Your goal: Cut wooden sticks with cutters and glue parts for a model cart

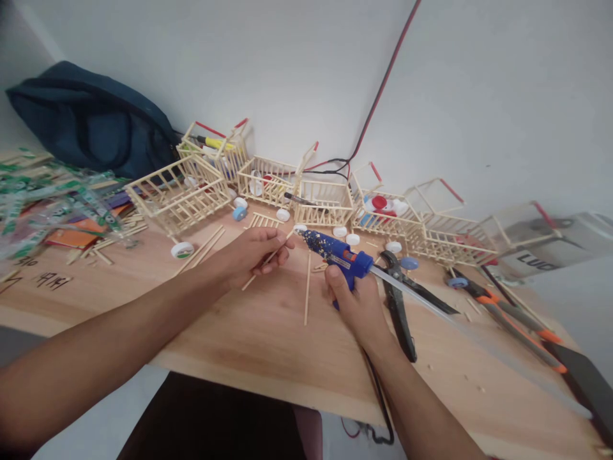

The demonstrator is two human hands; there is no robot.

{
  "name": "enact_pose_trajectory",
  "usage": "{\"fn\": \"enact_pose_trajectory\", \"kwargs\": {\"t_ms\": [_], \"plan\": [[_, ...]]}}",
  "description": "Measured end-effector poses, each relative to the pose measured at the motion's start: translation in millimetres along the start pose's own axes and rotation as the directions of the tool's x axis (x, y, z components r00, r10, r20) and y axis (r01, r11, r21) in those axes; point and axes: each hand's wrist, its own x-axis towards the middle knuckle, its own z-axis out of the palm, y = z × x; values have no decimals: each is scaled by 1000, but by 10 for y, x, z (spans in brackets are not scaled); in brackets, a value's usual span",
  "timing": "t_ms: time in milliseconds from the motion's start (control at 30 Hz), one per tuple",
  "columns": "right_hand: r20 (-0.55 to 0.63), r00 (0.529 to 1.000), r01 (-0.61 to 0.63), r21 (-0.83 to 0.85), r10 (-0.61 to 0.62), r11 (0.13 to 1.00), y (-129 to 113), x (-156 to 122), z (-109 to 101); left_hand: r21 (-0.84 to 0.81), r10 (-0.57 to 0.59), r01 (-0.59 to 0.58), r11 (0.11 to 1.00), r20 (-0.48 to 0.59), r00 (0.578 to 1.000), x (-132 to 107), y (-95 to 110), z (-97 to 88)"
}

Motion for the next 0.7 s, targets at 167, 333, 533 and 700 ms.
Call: {"fn": "enact_pose_trajectory", "kwargs": {"t_ms": [167,333,533,700], "plan": [[-4,1000,-13,6,13,1000,12,1,2,4,2,-2,1000,-1,1000,5,2,-4],[-18,1000,-9,-7,9,1000,22,3,1,8,-7,7,1000,-6,1000,-12,17,13],[-3,1000,6,-19,-7,1000,25,3,-2,6,-4,4,1000,-13,1000,-8,7,8],[8,1000,2,-35,-2,999,51,-2,-6,8,2,-2,1000,-1,1000,5,-6,0]]}}
